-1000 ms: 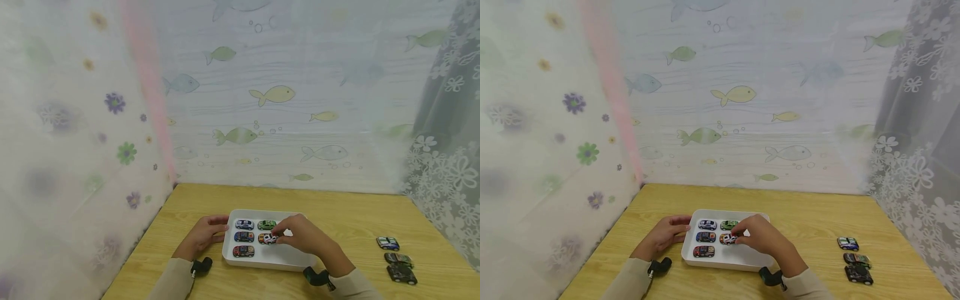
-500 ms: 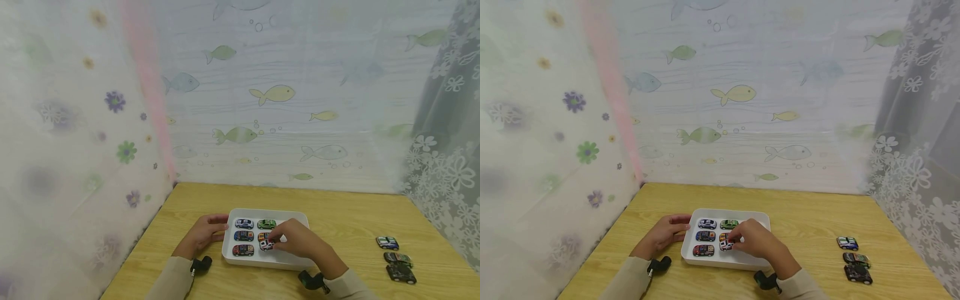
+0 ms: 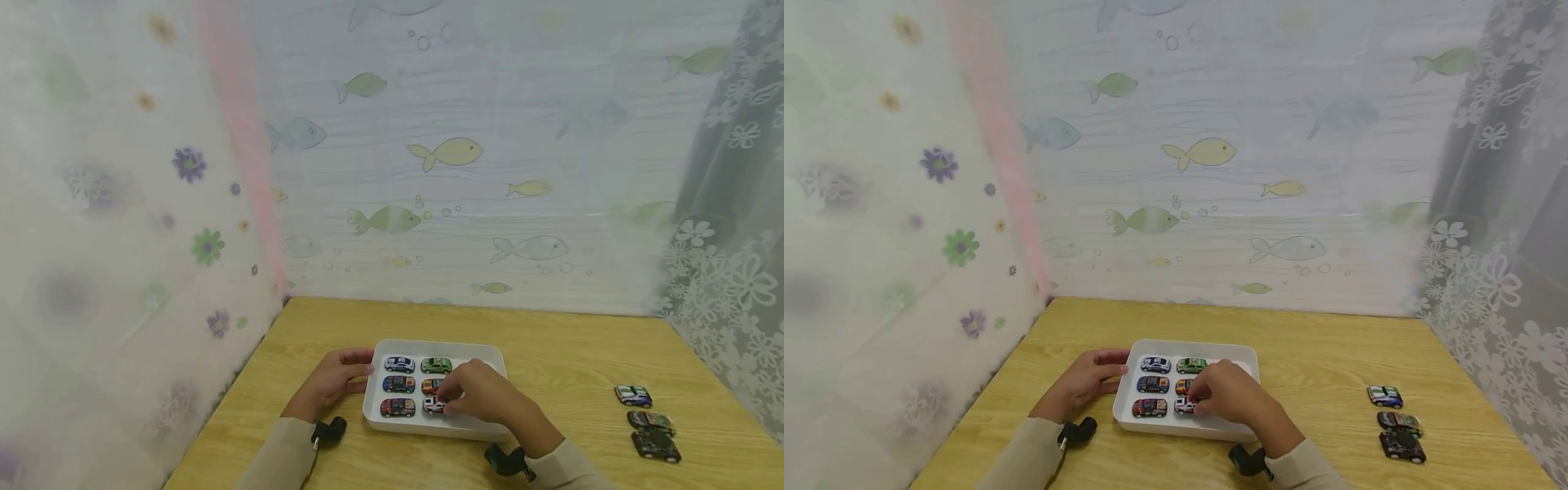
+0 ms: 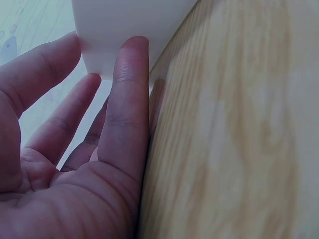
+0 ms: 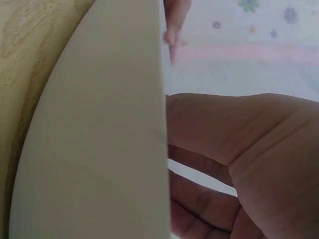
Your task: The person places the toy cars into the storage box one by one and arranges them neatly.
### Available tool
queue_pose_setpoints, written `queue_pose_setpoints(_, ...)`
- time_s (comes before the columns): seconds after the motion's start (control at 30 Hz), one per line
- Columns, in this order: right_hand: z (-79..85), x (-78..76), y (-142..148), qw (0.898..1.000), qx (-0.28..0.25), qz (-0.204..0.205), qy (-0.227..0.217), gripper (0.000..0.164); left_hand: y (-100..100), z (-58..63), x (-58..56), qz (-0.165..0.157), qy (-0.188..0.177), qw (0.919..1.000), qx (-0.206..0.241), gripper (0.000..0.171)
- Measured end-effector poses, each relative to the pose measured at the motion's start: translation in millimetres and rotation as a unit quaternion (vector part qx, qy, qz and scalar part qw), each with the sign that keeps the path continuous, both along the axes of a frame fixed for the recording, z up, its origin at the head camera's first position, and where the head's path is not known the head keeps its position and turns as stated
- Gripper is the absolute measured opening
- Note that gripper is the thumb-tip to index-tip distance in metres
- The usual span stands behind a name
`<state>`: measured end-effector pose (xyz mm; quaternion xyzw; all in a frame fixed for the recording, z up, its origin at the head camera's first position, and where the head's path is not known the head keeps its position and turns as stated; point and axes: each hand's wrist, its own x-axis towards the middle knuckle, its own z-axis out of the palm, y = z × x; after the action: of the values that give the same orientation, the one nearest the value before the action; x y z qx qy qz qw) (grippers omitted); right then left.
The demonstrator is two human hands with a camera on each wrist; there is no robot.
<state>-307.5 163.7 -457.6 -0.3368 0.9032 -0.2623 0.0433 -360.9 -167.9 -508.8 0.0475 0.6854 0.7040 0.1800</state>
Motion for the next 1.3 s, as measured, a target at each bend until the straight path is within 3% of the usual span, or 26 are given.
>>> queue_pose_setpoints(1.03,-2.4,3.1,-5.3,1.0,0.017,-0.013,0.016,0.023,1.2,0.3,-1.1,0.0,0.005,1.0,-0.003,0.051)
queue_pose_setpoints(1.3,4.3,1.9,0.0,0.999,0.008,-0.009,0.03,0.02,1.4,-0.8,-1.4,-0.001,0.008,1.0,-0.001,0.052)
